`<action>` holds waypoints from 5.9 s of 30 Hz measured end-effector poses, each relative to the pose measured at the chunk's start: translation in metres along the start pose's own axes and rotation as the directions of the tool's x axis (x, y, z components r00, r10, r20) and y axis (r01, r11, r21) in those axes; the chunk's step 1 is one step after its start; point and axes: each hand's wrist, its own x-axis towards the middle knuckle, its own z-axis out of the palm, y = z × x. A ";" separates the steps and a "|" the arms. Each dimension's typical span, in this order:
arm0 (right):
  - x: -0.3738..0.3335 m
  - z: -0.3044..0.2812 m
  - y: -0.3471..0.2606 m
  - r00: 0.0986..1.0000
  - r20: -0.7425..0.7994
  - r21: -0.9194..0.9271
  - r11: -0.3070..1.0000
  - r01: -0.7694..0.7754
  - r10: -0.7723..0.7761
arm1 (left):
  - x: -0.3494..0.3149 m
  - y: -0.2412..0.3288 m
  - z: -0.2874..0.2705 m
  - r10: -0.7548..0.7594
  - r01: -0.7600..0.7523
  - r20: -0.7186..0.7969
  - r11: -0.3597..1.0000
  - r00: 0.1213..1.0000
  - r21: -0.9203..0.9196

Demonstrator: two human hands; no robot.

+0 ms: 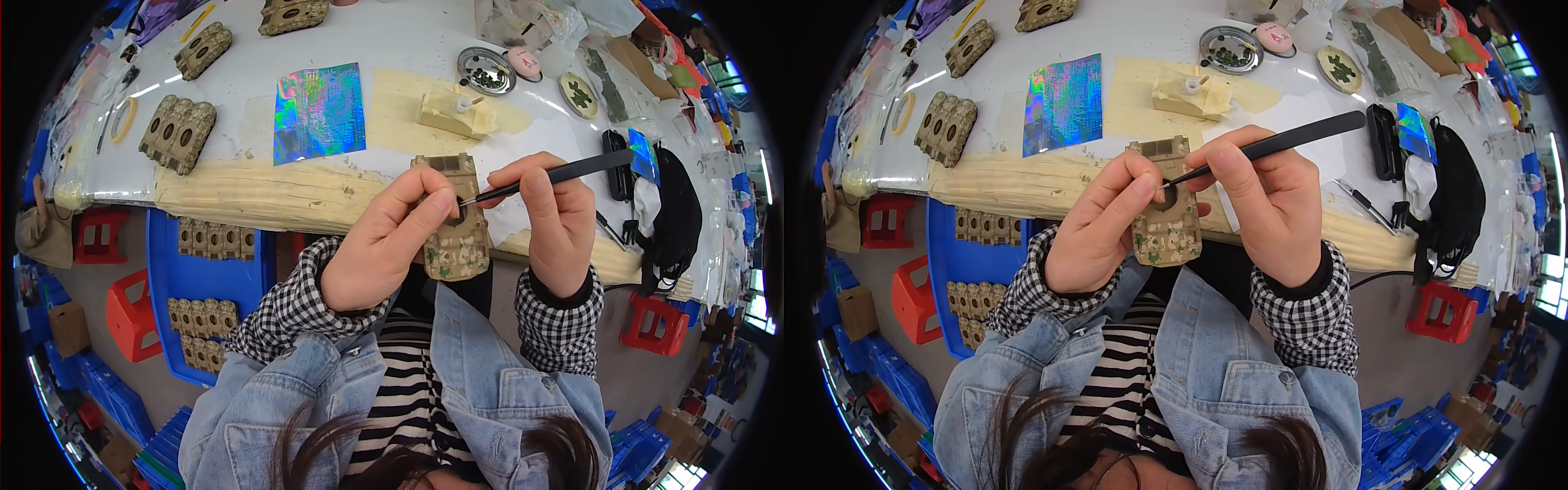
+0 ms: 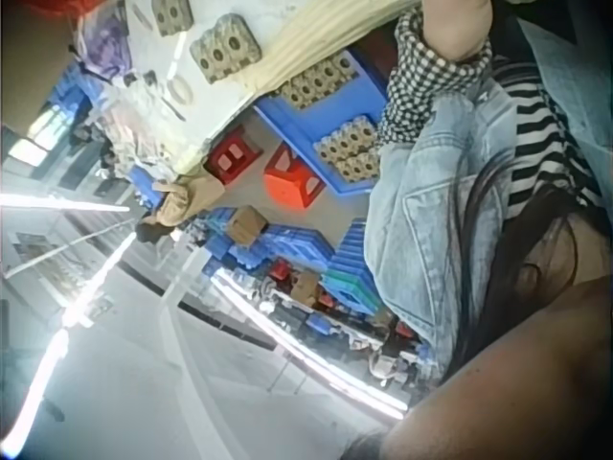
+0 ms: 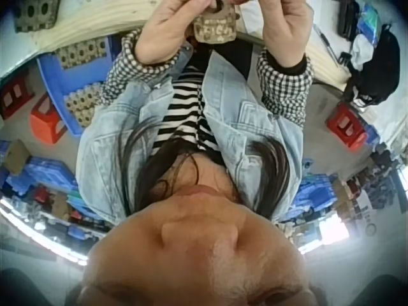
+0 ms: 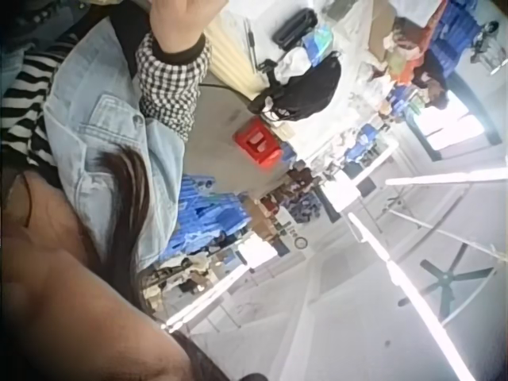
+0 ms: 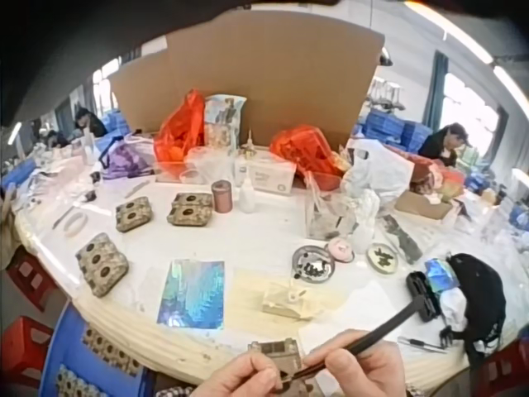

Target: Detailed painting and detailing of a toy tank model using a fine paintbrush and tweezers.

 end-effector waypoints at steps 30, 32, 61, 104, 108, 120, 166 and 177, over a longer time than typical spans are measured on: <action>-0.016 0.011 0.005 0.997 -0.073 0.094 0.995 0.030 -0.023 | 0.002 -0.002 0.008 0.233 -0.232 -0.040 0.972 0.972 0.028; -0.016 0.011 0.005 0.997 -0.074 0.078 0.997 0.025 -0.019 | 0.002 -0.004 0.007 0.231 -0.231 -0.044 0.973 0.972 0.010; -0.016 0.006 0.013 0.961 -0.051 -0.037 0.962 0.270 -0.271 | -0.003 0.019 0.012 -0.091 0.061 -0.067 0.931 0.994 -0.361; -0.022 0.001 0.014 0.914 0.168 -0.325 0.854 0.405 -0.370 | -0.002 0.021 0.008 -0.103 0.087 -0.015 0.904 0.995 -0.419; -0.022 0.000 0.015 0.902 0.185 -0.332 0.839 0.431 -0.390 | -0.003 0.021 0.008 -0.106 0.090 -0.014 0.898 0.994 -0.431; -0.022 0.002 0.014 0.878 0.219 -0.360 0.801 0.479 -0.426 | -0.003 0.022 0.009 -0.099 0.090 0.001 0.905 0.995 -0.415; -0.021 0.001 0.022 0.932 0.059 -0.090 0.928 0.361 -0.357 | 0.000 0.022 0.002 -0.082 0.101 0.058 0.816 0.995 -0.570; -0.016 -0.001 0.027 0.952 -0.034 0.065 0.950 0.306 -0.305 | 0.000 0.019 0.006 -0.037 0.062 0.063 0.883 0.997 -0.465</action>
